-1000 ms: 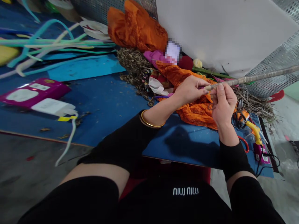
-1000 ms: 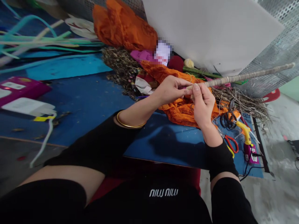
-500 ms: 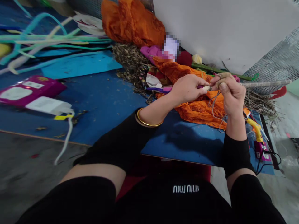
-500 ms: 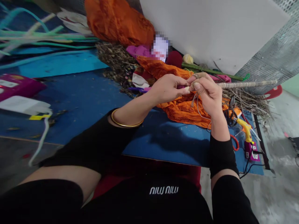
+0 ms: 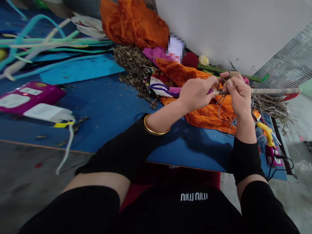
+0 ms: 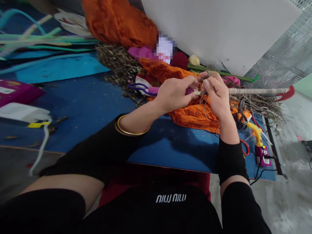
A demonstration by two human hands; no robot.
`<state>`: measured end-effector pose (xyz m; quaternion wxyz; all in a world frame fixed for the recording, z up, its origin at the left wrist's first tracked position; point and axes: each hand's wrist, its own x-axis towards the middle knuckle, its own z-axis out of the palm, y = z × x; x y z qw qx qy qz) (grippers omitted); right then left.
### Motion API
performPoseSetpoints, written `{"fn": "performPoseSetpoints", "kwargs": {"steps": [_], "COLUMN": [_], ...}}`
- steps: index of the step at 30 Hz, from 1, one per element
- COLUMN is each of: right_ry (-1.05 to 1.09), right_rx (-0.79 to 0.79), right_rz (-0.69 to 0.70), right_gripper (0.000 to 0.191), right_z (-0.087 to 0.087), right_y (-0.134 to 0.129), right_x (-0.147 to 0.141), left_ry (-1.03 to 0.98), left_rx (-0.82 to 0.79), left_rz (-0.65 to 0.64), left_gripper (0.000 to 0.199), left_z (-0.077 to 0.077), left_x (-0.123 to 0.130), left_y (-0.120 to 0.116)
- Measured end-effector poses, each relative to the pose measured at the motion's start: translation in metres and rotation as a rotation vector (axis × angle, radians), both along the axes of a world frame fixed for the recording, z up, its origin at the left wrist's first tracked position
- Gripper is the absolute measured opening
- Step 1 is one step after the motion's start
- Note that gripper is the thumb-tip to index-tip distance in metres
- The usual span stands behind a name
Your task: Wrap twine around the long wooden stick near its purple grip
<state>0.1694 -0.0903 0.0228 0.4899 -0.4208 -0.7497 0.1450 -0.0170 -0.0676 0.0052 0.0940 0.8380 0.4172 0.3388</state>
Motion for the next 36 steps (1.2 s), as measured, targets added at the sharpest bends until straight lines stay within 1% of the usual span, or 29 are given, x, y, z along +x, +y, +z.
{"fn": "performPoseSetpoints", "kwargs": {"steps": [5, 11, 15, 21, 26, 29, 32, 36], "right_ry": [0.015, 0.114, 0.153, 0.144, 0.084, 0.078, 0.052, 0.061], "right_rx": [0.001, -0.052, -0.097, -0.026, -0.063, -0.084, -0.086, -0.087], "right_rz": [-0.013, 0.005, -0.021, -0.030, -0.020, -0.005, -0.026, -0.023], "right_gripper": [0.053, 0.054, 0.054, 0.056, 0.057, 0.052, 0.051, 0.053], "right_z": [-0.0015, -0.0008, -0.0005, -0.0035, -0.0031, -0.0008, 0.0016, 0.0007], "right_y": [0.0054, 0.0040, 0.0000, 0.0000, -0.0002, 0.0005, 0.0012, 0.0030], "right_x": [0.0032, 0.0006, -0.0019, -0.0036, -0.0048, -0.0030, -0.0012, -0.0016], "left_ry": [-0.017, -0.073, -0.088, -0.129, -0.085, -0.053, -0.021, -0.008], "left_rx": [0.061, 0.039, -0.033, -0.065, 0.004, 0.041, 0.084, 0.139], "left_rz": [-0.026, -0.046, -0.048, -0.080, -0.063, -0.049, -0.050, -0.098], "left_gripper": [0.034, 0.032, 0.026, 0.024, 0.024, 0.031, 0.038, 0.030], "left_z": [-0.0046, -0.0077, -0.0044, 0.0014, -0.0018, -0.0033, -0.0044, -0.0081], "left_x": [0.0014, 0.0009, -0.0007, -0.0049, -0.0028, 0.0000, 0.0010, 0.0001], "left_y": [0.0002, 0.0022, 0.0026, 0.0038, 0.0030, 0.0009, 0.0000, 0.0025]}}
